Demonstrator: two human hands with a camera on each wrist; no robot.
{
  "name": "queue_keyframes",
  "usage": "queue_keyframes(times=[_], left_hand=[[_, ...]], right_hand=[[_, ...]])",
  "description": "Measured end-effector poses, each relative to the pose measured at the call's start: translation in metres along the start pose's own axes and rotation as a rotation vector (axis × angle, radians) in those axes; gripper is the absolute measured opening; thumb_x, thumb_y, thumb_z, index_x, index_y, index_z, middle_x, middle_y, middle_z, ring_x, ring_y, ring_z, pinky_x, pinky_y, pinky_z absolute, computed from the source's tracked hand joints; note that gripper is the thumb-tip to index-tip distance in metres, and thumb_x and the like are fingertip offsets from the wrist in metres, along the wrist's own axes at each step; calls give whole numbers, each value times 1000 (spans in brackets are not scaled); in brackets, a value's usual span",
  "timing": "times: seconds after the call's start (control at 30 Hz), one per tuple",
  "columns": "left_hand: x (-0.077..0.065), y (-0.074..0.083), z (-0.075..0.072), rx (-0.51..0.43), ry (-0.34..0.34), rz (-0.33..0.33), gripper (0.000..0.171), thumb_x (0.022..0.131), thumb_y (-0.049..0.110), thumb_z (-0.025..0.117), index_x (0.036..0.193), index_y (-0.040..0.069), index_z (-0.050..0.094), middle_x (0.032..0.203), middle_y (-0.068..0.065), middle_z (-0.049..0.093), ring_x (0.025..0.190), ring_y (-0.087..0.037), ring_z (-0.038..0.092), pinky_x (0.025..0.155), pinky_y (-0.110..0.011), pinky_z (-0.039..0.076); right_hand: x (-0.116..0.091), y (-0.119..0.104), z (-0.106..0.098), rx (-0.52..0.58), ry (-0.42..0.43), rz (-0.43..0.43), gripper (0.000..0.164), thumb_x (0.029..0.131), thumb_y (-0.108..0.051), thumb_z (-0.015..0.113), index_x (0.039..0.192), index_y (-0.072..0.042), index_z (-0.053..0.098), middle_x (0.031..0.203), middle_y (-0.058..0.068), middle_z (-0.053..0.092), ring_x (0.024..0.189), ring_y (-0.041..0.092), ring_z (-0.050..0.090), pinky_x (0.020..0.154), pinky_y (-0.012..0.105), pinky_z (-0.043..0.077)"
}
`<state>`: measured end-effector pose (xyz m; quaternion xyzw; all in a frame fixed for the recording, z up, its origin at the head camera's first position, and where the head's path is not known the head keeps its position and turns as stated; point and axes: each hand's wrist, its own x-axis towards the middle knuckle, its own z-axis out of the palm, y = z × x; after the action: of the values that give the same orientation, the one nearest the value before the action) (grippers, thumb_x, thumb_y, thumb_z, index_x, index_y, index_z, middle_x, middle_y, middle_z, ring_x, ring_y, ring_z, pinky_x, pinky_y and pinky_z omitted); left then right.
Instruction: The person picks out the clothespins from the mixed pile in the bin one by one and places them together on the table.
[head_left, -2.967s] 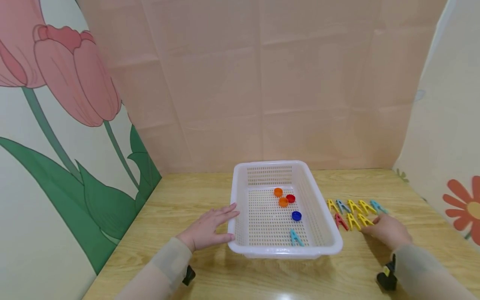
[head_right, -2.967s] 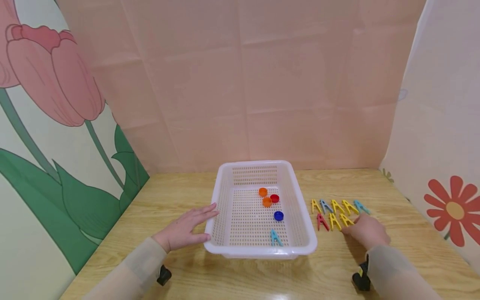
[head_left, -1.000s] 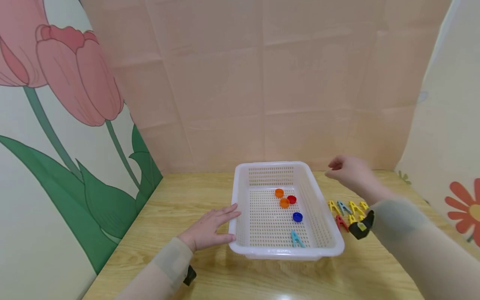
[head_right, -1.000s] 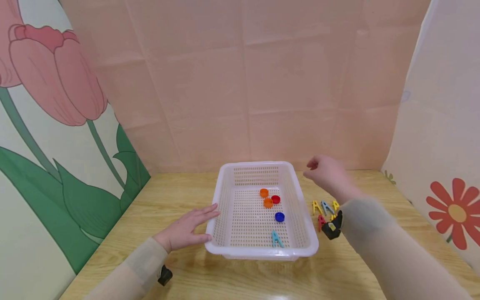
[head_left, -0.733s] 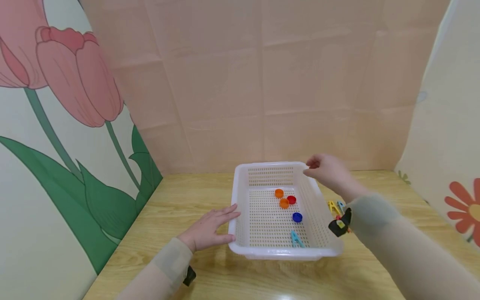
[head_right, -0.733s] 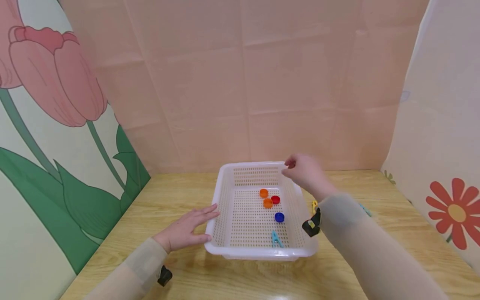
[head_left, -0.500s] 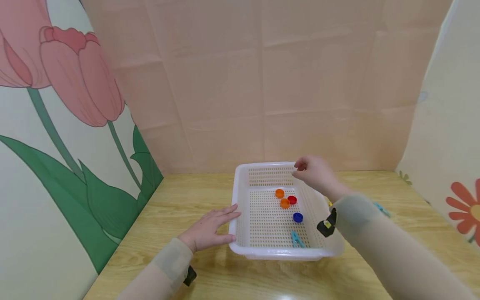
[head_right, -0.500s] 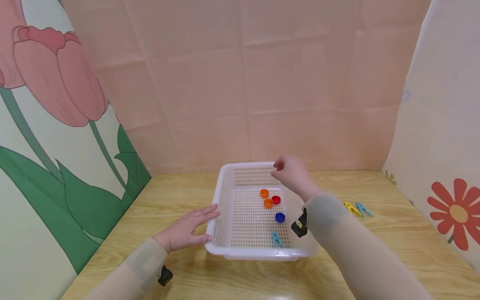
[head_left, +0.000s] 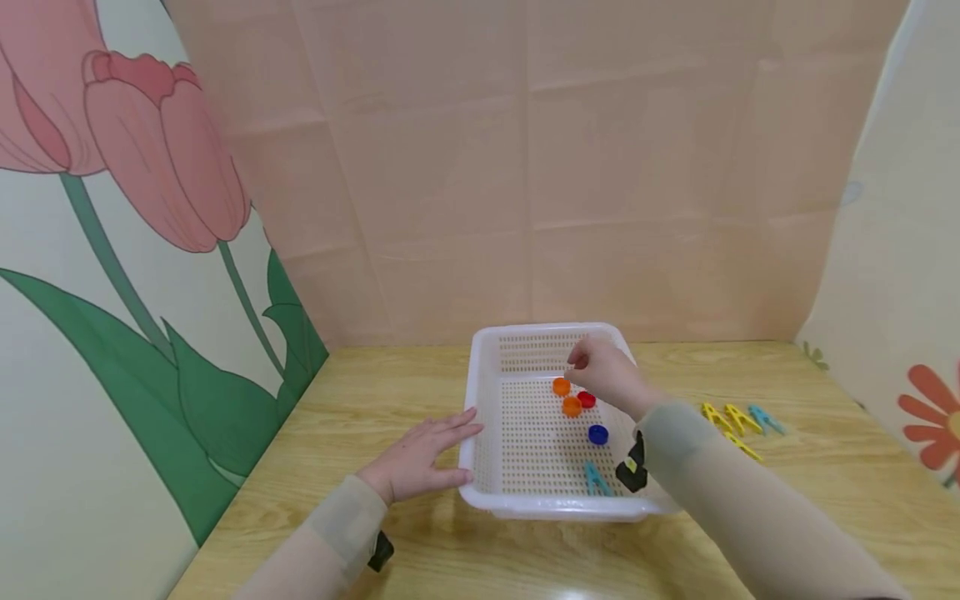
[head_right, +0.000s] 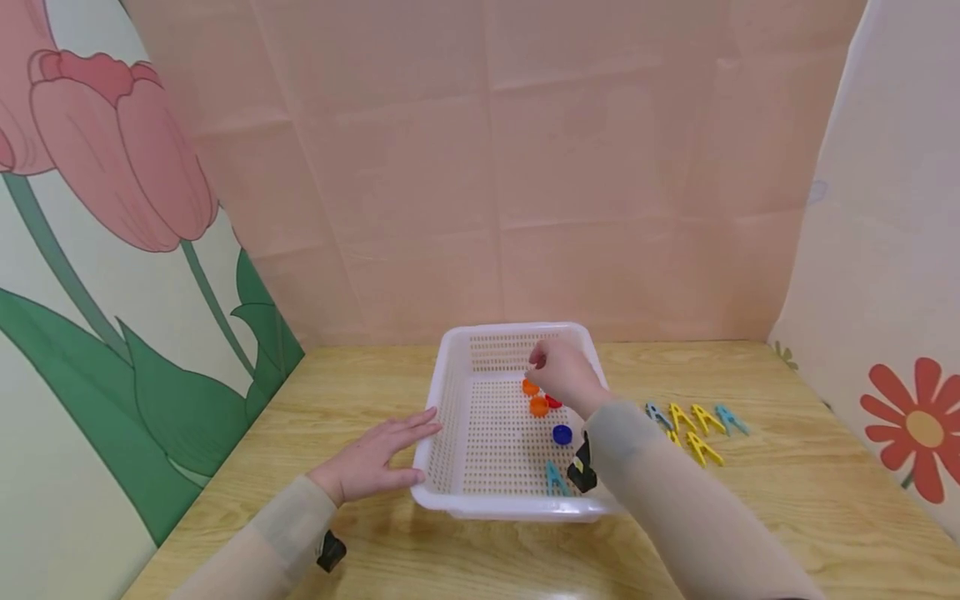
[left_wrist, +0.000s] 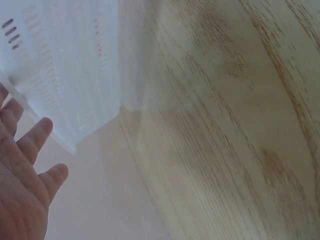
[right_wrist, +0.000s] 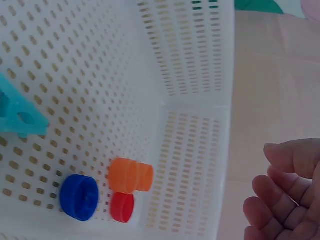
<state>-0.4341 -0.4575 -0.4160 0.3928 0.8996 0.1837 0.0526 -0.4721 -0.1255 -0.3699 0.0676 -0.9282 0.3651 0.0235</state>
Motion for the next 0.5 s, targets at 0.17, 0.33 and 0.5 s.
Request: queue_keyframes(times=[0.17,0.33,0.5], left_hand=[[0,1,-1,0,-3,1,69,91,53,57,151,27,33,159,11,16,144,-19,23,116,-53,12],[1,1,-1,-3,-2,-2,69,91,53,56,151,27,34,159,13,15,143,-19,23,116,-53,12],[0,2,-2,1,0,0,69,91,52,57,150,25,35,159,12,16,143,-20,24,116,-53,13]], right_hand=[[0,7,13,-5,-75,47,17,88,-15,68,100,-4,63,93,9,65,76,21,58,71,34,55],[2,13,21,-48,-129,95,13,84,-14,71,91,-6,64,87,6,65,78,22,56,70,35,50],[1,10,25,-112,-181,144,18,82,-19,75,88,-4,66,84,6,64,77,23,55,70,37,49]])
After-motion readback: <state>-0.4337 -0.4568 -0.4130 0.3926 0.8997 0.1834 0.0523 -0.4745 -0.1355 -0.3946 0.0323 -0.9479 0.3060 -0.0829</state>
